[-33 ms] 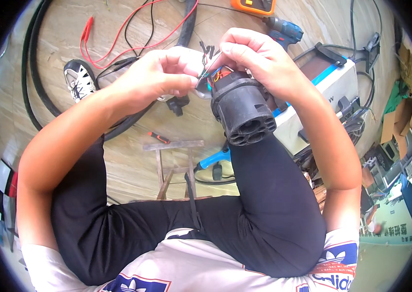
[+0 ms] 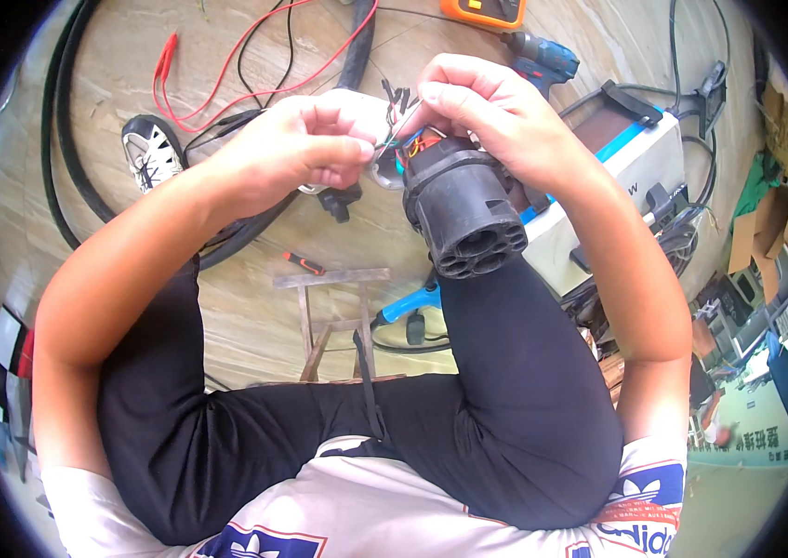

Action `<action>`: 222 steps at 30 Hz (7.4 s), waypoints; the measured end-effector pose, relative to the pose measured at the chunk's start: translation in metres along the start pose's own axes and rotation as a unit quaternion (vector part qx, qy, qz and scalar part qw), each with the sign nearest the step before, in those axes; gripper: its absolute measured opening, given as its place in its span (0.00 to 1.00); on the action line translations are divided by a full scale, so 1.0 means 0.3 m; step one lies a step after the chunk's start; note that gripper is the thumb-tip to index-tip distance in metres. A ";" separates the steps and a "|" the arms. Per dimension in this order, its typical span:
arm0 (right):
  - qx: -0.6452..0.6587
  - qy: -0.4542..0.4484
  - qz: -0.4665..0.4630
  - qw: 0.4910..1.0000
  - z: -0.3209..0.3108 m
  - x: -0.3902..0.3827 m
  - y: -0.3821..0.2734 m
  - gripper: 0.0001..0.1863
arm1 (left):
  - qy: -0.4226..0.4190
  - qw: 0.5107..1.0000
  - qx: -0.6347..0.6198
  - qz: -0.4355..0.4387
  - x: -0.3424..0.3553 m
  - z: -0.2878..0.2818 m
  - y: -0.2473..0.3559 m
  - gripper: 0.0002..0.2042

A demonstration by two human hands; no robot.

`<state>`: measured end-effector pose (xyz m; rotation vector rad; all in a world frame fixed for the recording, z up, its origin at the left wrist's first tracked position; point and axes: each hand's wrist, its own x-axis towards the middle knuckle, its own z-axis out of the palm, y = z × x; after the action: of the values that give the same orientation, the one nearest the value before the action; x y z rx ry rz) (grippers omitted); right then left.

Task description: The person manipulates colored wires inside a large black connector housing, fits a black sleeve over the internal components, and checks readings on a digital multimeter.

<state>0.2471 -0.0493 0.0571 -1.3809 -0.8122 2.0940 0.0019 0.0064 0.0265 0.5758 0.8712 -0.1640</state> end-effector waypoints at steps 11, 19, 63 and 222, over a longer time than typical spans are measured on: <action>-0.023 0.008 -0.014 1.000 -0.012 0.004 0.011 0.11 | -0.076 0.987 0.011 -0.139 0.020 -0.013 0.078 0.08; 0.046 0.073 -0.001 0.996 -0.004 -0.004 0.041 0.10 | -0.077 0.995 -0.006 -0.066 0.038 -0.015 0.046 0.05; -0.238 0.027 -0.191 0.952 -0.071 0.008 0.054 0.08 | -0.208 0.978 0.008 -0.002 0.098 -0.091 0.022 0.05; -0.025 0.044 -0.024 0.998 -0.028 0.035 0.120 0.20 | -0.197 0.978 0.043 0.059 0.060 -0.074 0.009 0.07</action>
<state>0.2482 -0.0656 0.0223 -1.4556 -0.8575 1.9739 -0.0005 0.0223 0.0028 0.6467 0.4455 -0.2005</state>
